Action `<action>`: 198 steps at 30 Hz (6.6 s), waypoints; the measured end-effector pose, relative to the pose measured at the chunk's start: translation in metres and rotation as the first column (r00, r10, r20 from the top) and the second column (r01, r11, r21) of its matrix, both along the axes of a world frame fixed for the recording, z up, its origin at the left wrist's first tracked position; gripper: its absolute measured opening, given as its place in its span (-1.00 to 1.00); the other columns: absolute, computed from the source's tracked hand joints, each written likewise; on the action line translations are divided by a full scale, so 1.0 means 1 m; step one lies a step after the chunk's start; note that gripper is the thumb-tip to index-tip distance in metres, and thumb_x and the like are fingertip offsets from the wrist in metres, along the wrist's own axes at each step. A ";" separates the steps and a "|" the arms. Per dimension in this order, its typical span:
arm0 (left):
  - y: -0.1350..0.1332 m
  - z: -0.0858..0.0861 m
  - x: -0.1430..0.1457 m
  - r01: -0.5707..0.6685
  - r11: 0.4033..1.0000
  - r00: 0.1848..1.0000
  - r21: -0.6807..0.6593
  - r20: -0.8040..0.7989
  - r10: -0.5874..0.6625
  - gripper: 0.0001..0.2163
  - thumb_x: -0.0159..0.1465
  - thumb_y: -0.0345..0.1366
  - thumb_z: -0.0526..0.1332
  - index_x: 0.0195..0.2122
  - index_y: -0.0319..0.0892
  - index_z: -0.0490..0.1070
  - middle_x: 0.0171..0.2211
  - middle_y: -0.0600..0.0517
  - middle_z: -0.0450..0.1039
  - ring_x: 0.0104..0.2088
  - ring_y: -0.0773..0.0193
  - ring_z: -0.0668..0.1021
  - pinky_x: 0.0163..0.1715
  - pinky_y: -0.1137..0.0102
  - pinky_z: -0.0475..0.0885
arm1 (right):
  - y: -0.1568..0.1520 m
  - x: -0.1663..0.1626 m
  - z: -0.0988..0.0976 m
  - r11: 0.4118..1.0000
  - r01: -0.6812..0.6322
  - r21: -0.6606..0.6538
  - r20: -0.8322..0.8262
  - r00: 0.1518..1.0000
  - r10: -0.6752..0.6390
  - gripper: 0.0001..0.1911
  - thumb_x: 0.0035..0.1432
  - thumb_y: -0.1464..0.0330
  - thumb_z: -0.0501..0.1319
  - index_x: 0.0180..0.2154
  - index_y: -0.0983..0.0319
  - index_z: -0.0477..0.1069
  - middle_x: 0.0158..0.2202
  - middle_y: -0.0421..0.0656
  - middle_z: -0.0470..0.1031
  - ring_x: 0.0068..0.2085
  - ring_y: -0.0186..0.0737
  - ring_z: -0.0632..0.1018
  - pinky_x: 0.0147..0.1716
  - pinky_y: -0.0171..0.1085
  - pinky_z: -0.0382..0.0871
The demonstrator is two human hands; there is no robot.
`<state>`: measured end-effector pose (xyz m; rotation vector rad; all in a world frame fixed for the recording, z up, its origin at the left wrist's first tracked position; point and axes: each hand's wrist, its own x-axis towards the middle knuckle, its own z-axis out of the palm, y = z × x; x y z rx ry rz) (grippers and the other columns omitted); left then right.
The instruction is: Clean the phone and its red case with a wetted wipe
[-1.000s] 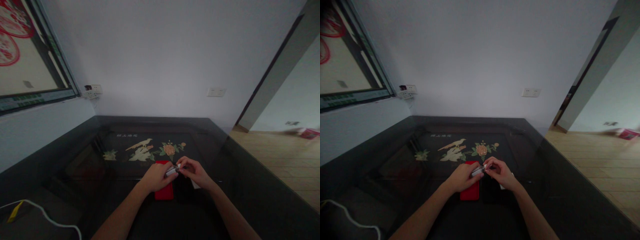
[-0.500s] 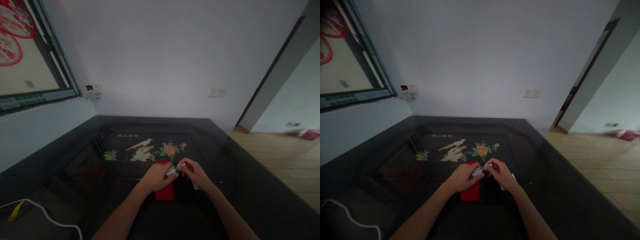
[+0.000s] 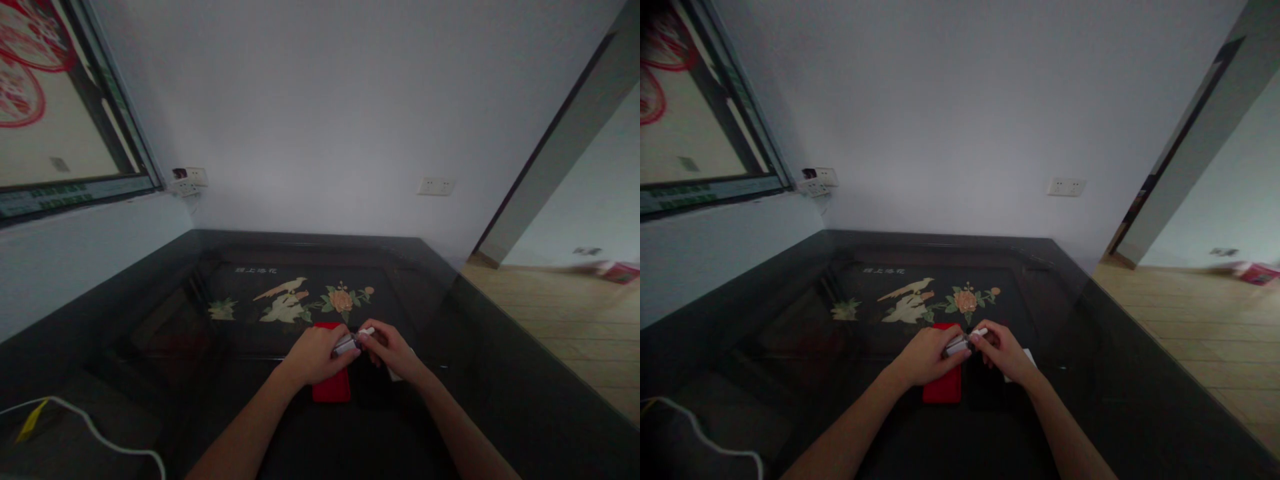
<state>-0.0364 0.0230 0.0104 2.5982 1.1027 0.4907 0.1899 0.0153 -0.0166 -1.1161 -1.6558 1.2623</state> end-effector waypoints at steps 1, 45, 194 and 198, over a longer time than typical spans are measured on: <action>0.000 0.000 0.000 -0.003 1.000 1.000 0.000 -0.003 0.003 -0.67 0.42 0.06 0.06 -0.13 -0.09 0.37 -0.34 0.04 0.54 -0.34 0.19 0.59 -0.40 0.41 0.26 | 0.000 0.000 0.000 1.000 0.004 -0.001 -0.001 1.000 -0.004 -0.62 0.26 0.01 0.26 -0.24 0.21 0.42 -0.51 -0.29 0.37 -0.56 -0.38 0.40 -0.63 -0.43 0.29; 0.047 -0.031 -0.040 -0.717 0.692 0.688 -0.083 0.074 0.722 -0.71 0.37 -0.03 0.12 -0.10 -0.14 0.40 -0.06 -0.12 0.45 -0.17 0.12 0.57 -0.23 0.32 0.44 | 0.014 0.058 0.008 0.917 0.392 0.074 -0.246 0.898 -0.364 -0.63 0.26 0.00 0.25 -0.28 0.18 0.44 -0.56 -0.34 0.08 -0.57 -0.40 0.12 -0.63 -0.39 -0.08; 0.008 -0.012 0.001 -0.020 0.999 0.975 0.031 0.221 0.012 -0.73 0.34 -0.18 0.26 0.03 -0.06 0.40 -0.06 -0.01 0.48 -0.04 0.14 0.53 0.02 0.27 0.43 | 0.003 0.012 -0.003 0.986 0.101 0.134 0.102 0.988 -0.115 -0.64 0.26 0.04 0.26 -0.17 0.22 0.47 -0.36 -0.20 0.51 -0.50 -0.33 0.51 -0.50 -0.35 0.37; 0.006 -0.010 0.002 0.015 0.999 0.977 0.034 0.211 -0.022 -0.74 0.34 -0.18 0.25 0.03 -0.06 0.40 -0.06 -0.02 0.49 -0.02 0.12 0.52 0.03 0.25 0.42 | 0.004 0.013 -0.007 0.988 0.107 0.107 0.161 0.979 -0.123 -0.44 0.39 -0.03 0.03 -0.43 0.24 0.46 -0.57 -0.22 0.42 -0.63 -0.36 0.38 -0.60 -0.35 0.23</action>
